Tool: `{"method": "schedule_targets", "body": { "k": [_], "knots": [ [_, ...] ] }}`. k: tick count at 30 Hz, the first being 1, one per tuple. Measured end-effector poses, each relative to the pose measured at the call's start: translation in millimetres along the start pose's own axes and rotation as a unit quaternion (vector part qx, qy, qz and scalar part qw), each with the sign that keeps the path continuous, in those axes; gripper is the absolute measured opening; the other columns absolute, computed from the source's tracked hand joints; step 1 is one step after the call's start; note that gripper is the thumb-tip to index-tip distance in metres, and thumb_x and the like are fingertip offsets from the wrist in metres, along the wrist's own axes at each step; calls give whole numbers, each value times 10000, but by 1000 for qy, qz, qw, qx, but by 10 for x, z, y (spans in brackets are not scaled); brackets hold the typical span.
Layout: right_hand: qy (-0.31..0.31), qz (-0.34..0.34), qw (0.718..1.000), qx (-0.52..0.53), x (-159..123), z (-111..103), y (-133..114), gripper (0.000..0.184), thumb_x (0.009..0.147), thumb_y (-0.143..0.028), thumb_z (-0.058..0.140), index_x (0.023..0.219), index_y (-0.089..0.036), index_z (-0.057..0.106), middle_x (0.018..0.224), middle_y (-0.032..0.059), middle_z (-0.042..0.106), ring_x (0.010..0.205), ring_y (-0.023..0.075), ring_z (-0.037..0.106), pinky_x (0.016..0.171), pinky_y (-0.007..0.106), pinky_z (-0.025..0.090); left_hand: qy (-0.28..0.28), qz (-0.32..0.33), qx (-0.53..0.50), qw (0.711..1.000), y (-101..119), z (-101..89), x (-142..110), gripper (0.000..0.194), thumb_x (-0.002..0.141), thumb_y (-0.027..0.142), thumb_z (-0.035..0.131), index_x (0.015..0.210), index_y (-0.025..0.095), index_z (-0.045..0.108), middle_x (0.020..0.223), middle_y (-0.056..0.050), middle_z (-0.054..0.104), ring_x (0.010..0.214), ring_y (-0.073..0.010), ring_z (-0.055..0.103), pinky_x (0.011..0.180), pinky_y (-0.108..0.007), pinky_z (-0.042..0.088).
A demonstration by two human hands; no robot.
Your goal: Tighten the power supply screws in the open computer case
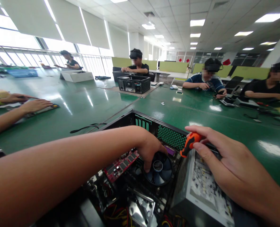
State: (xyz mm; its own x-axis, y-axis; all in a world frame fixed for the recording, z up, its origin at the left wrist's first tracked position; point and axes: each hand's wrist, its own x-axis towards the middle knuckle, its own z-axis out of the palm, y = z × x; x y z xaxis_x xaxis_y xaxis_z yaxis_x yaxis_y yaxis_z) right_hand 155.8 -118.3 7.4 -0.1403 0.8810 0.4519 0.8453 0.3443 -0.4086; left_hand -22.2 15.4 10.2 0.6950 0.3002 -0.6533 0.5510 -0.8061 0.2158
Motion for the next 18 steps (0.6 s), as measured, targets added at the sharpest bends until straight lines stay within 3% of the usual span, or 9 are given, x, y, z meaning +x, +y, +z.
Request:
{"method": "schedule_targets", "body": {
  "k": [6, 14, 18],
  "knots": [
    [-1, 2, 1000, 3, 17, 4, 10, 326, 900, -322, 435, 1225, -328, 468, 1182, 6, 601, 1043, 197, 584, 848, 318, 470, -13, -9, 22, 1000, 21, -15, -6, 980, 460, 239, 715, 1365, 321, 348, 1310, -31, 518, 1139, -281, 509, 929, -339, 397],
    [55, 18, 998, 2, -172, -54, -89, 346, 882, -382, 460, 1228, -379, 471, 1092, -49, 657, 877, 150, 667, 664, 182, 542, -34, 27, -3, 999, -28, 10, 39, 838, 507, 271, 743, 1293, 270, 452, 1183, -39, 607, 1032, -250, 571, 861, -310, 444],
    [-47, -64, 997, 21, -192, -25, -192, 311, 887, -350, 466, 1192, -410, 454, 1101, -87, 655, 960, 129, 655, 746, 156, 542, -40, 59, -2, 997, -65, 41, 78, 735, 529, 240, 749, 1224, 222, 510, 1121, -33, 634, 1002, -239, 578, 859, -300, 444]
  ]
}}
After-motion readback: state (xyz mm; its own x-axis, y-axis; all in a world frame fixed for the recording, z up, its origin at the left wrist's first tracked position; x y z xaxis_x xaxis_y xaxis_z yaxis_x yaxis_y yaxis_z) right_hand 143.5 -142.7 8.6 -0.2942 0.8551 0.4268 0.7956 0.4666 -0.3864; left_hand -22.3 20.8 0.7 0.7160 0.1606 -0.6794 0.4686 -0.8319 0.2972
